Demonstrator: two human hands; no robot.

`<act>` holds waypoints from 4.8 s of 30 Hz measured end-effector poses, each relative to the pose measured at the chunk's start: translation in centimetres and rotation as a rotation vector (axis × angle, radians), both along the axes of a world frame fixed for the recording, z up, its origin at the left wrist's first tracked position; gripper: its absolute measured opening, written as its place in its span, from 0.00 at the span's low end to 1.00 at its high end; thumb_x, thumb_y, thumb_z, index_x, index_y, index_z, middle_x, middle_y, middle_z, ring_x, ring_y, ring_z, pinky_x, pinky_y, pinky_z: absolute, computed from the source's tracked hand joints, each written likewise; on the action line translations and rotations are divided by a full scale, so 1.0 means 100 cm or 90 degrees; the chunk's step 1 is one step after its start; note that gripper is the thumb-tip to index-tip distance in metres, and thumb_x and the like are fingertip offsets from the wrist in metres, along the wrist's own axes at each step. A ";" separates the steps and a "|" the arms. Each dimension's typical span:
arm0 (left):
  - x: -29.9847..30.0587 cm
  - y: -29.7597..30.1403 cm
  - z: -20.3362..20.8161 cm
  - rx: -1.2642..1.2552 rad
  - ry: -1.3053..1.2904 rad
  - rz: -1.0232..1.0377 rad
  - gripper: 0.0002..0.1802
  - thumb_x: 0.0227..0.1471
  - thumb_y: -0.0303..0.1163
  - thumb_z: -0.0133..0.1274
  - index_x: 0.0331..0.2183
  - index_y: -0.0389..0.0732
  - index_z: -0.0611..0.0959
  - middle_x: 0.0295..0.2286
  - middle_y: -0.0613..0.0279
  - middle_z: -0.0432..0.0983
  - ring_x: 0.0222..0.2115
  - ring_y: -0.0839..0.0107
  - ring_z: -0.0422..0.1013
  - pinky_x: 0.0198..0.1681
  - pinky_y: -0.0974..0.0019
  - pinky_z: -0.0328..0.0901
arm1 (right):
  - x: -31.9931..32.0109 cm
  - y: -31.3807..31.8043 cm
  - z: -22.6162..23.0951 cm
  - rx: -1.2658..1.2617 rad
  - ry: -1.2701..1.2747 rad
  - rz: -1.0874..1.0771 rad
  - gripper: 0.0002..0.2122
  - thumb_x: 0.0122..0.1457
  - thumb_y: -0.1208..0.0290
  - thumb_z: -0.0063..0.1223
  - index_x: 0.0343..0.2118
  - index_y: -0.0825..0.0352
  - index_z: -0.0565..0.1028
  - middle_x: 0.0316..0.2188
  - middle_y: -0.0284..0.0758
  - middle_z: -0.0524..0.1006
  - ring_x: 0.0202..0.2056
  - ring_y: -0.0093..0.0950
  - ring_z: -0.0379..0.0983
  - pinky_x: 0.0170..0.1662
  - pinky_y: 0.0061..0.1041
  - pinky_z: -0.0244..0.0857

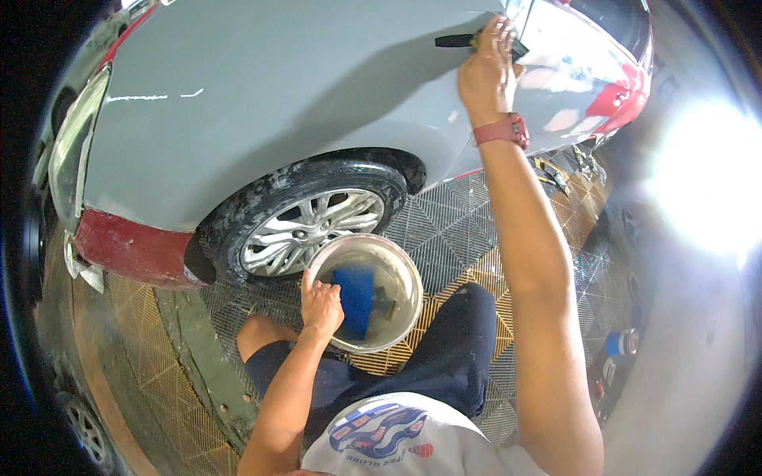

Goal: The person sits on the floor and sands the front fender of a red car using a sanding block. They repeatedly dip the block into a bucket of water and continue sanding the surface.

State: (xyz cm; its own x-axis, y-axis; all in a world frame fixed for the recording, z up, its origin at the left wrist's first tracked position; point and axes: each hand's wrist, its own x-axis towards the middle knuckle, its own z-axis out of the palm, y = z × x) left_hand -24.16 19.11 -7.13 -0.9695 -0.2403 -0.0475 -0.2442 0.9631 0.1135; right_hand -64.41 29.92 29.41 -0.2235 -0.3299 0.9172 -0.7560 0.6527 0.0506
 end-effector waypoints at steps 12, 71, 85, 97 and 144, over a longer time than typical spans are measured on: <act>0.013 -0.003 -0.003 0.010 0.001 0.008 0.15 0.67 0.32 0.51 0.44 0.43 0.92 0.37 0.58 0.89 0.48 0.58 0.81 0.82 0.38 0.37 | 0.050 0.004 -0.034 0.112 -0.062 -0.045 0.39 0.67 0.83 0.44 0.82 0.69 0.50 0.82 0.53 0.52 0.82 0.49 0.50 0.73 0.69 0.52; 0.009 -0.005 -0.004 0.051 0.069 0.055 0.12 0.63 0.28 0.54 0.39 0.41 0.93 0.34 0.54 0.89 0.46 0.57 0.82 0.82 0.45 0.44 | -0.001 0.030 0.072 0.046 -0.318 0.090 0.14 0.61 0.59 0.76 0.37 0.66 0.86 0.25 0.34 0.86 0.23 0.29 0.80 0.30 0.32 0.72; 0.007 -0.001 0.002 0.099 0.109 0.048 0.11 0.62 0.32 0.57 0.38 0.42 0.92 0.34 0.55 0.89 0.45 0.57 0.82 0.81 0.44 0.47 | 0.023 0.022 0.110 0.510 0.298 0.131 0.07 0.60 0.69 0.63 0.27 0.58 0.75 0.22 0.34 0.77 0.27 0.40 0.77 0.40 0.47 0.67; 0.009 -0.004 -0.007 0.103 0.138 0.055 0.08 0.55 0.30 0.65 0.37 0.42 0.94 0.35 0.56 0.90 0.44 0.58 0.83 0.80 0.45 0.47 | 0.004 0.030 0.085 0.200 0.013 0.019 0.11 0.60 0.65 0.76 0.33 0.64 0.82 0.24 0.35 0.83 0.24 0.34 0.80 0.33 0.35 0.73; 0.003 -0.002 0.007 0.116 0.160 0.032 0.10 0.53 0.28 0.63 0.38 0.43 0.95 0.35 0.57 0.91 0.42 0.58 0.84 0.80 0.47 0.49 | 0.014 0.003 0.003 -0.134 0.067 -0.012 0.22 0.64 0.79 0.54 0.62 0.68 0.77 0.59 0.50 0.79 0.62 0.51 0.75 0.67 0.49 0.67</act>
State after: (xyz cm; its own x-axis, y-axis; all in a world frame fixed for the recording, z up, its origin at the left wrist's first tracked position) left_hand -23.85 18.92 -6.47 -0.9435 -0.2977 0.1459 -0.2332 0.9087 0.3463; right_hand -62.97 30.18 29.69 -0.1278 -0.1251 0.9839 -0.7417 0.6707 -0.0111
